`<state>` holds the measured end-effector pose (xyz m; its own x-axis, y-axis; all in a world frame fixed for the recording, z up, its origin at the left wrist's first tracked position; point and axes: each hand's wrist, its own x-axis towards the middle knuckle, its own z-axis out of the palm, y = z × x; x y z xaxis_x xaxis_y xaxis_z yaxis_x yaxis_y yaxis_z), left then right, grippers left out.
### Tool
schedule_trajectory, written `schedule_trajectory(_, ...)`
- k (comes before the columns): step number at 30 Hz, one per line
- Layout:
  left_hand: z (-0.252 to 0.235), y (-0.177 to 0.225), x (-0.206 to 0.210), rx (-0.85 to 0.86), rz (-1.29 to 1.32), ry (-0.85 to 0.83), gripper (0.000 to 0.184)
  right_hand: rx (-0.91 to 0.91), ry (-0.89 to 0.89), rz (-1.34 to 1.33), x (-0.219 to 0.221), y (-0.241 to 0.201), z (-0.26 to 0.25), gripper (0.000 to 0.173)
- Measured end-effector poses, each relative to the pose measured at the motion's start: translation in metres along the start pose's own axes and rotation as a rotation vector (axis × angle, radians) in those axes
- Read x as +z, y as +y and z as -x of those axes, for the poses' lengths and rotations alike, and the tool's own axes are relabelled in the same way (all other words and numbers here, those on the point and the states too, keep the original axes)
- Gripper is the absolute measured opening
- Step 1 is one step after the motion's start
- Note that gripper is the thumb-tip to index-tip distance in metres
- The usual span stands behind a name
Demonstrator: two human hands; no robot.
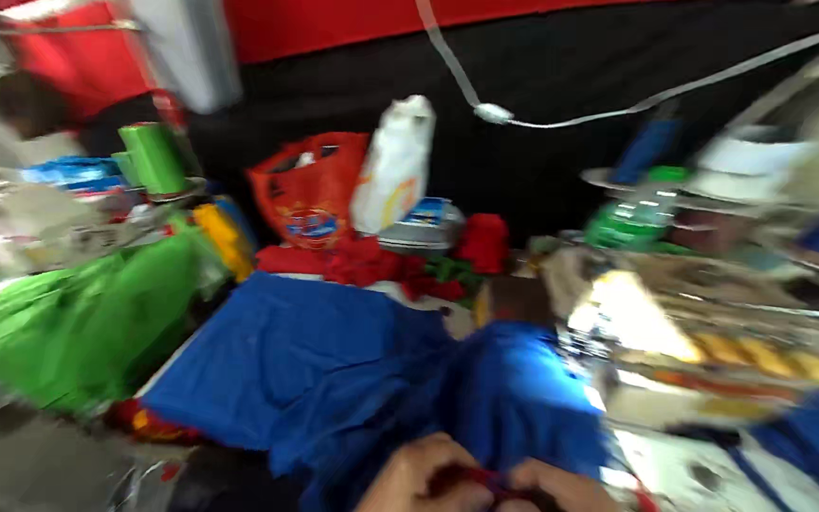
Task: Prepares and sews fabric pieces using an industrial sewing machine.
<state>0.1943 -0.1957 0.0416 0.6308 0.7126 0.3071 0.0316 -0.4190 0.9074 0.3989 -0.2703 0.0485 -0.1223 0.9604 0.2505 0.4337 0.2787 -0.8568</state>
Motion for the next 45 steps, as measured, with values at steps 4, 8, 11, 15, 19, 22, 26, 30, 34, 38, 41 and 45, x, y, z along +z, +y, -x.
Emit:
schedule_trajectory(4, -0.039, 0.015, -0.004, -0.027, -0.058, -0.134, 0.023, -0.116, 0.115, -0.021, -0.014, 0.016, 0.005, 0.020)
schedule_trajectory(8, -0.077, 0.010, -0.001, 0.042, -0.120, -0.229, 0.022, -0.160, 0.268, -0.038, -0.028, 0.036, 0.008, 0.018)
schedule_trajectory(11, -0.101, 0.009, 0.005, 0.075, -0.190, -0.298, 0.023, -0.073, 0.264, -0.116, -0.039, 0.043, 0.013, 0.017)
schedule_trajectory(15, -0.117, 0.048, 0.018, -0.124, -0.347, -0.414, 0.024, 0.034, 0.258, -0.402, -0.037, 0.043, 0.015, 0.028)
schedule_trajectory(19, -0.124, 0.048, 0.029, -0.072, -0.411, -0.450, 0.024, 0.018, 0.391, -0.378, -0.028, 0.050, 0.012, 0.024)
schedule_trajectory(22, -0.128, 0.025, 0.029, 0.045, -0.378, -0.435, 0.021, 0.010, 0.425, -0.346, -0.030, 0.056, 0.013, 0.015)
schedule_trajectory(26, -0.132, 0.022, 0.027, -0.014, -0.287, -0.519, 0.022, 0.026, 0.399, -0.356, -0.033, 0.056, 0.016, 0.016)
schedule_trajectory(30, -0.133, 0.022, 0.029, -0.056, -0.203, -0.509, 0.016, 0.013, 0.391, -0.381, -0.032, 0.056, 0.015, 0.016)
schedule_trajectory(34, -0.135, 0.027, 0.030, 0.018, -0.314, -0.535, 0.015, 0.027, 0.329, -0.398, -0.031, 0.057, 0.016, 0.017)
schedule_trajectory(38, -0.152, 0.035, 0.024, 0.086, -0.446, -0.608, 0.015, -0.044, 0.392, -0.302, -0.030, 0.062, 0.015, 0.017)
schedule_trajectory(41, -0.172, 0.038, 0.018, 0.137, -0.513, -0.670, 0.015, -0.047, 0.518, -0.317, -0.032, 0.066, 0.012, 0.013)
schedule_trajectory(45, -0.197, 0.031, 0.021, 0.197, -0.577, -0.690, 0.015, 0.004, 0.710, -0.116, -0.034, 0.076, 0.013, 0.014)
